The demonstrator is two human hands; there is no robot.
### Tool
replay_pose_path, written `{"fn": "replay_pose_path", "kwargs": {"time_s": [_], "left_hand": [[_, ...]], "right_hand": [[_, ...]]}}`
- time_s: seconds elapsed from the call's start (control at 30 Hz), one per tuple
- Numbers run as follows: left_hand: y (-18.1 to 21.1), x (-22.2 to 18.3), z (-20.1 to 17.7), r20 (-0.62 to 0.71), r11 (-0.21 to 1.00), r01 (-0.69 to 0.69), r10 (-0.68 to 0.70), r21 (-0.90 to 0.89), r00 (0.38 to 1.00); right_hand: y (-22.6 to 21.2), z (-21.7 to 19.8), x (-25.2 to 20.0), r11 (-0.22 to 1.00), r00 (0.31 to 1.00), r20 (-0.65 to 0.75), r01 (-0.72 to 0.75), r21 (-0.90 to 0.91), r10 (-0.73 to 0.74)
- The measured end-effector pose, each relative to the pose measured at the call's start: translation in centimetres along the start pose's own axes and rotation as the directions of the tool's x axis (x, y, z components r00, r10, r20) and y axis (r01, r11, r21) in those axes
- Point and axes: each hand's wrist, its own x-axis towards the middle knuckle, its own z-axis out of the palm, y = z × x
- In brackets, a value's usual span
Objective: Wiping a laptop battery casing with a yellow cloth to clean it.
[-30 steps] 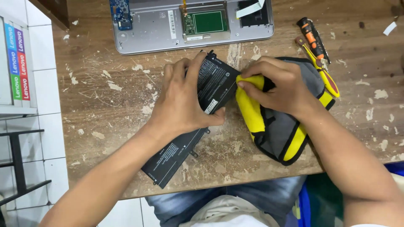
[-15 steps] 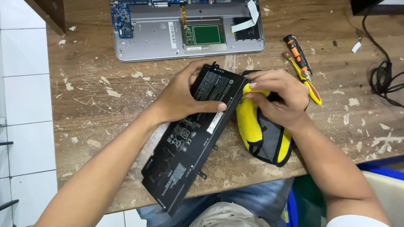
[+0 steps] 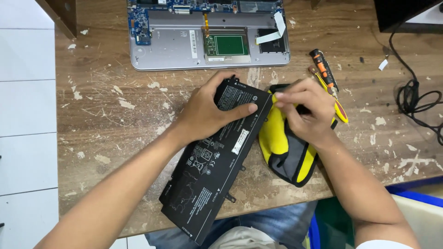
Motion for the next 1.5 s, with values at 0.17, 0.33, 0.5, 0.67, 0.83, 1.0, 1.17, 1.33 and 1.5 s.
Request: {"fn": "replay_pose_path", "kwargs": {"time_s": [0.17, 0.33, 0.5, 0.67, 0.83, 1.0, 1.17, 1.33, 1.5], "left_hand": [[0.2, -0.1, -0.2, 0.001, 0.999, 0.03, -0.03, 0.041, 1.0], [0.6, -0.1, -0.1, -0.002, 0.995, 0.076, -0.076, 0.066, 0.997], [0.3, 0.0, -0.1, -0.01, 1.0, 0.019, -0.019, -0.013, 1.0], [-0.2, 0.2, 0.1, -0.055, 1.0, -0.009, 0.008, -0.018, 0.998], [-1.2, 0.2, 0.0, -0.126, 0.99, -0.113, 0.101, -0.089, 0.987], [-1.6, 0.4, -0.1, -0.146, 0.99, -0.12, 0.109, -0.074, 0.983], [-2.3, 0.6, -0.2, -0.164, 0.985, -0.141, 0.124, -0.097, 0.979], [-2.5, 0.9, -0.2, -0.169, 0.975, -0.078, 0.043, -0.206, 0.985], [-2.4, 2.1, -0.4, -0.155, 0.985, -0.104, 0.081, -0.141, 0.985]], "right_hand": [[-1.4, -0.2, 1.0, 0.998, 0.992, 0.118, 0.043, 0.048, -0.049], [-0.7, -0.6, 1.2, 1.0, 0.998, 0.071, 0.003, -0.011, -0.002], [-1.3, -0.7, 1.2, 0.994, 0.981, 0.187, 0.025, 0.103, -0.044], [-0.9, -0.5, 1.4, 0.999, 0.994, 0.112, 0.0, 0.046, -0.005], [-0.3, -0.2, 1.1, 0.968, 0.976, 0.21, -0.097, 0.229, 0.048], [0.2, 0.1, 0.8, 0.954, 0.971, 0.166, -0.206, 0.219, 0.172], [0.6, 0.1, 0.0, 0.923, 0.927, 0.196, -0.351, 0.159, 0.319], [1.5, 0.6, -0.5, 0.915, 0.912, 0.225, -0.379, 0.138, 0.344], [3.7, 1.4, -1.0, 0.913, 0.928, 0.193, -0.356, 0.2, 0.32]]}}
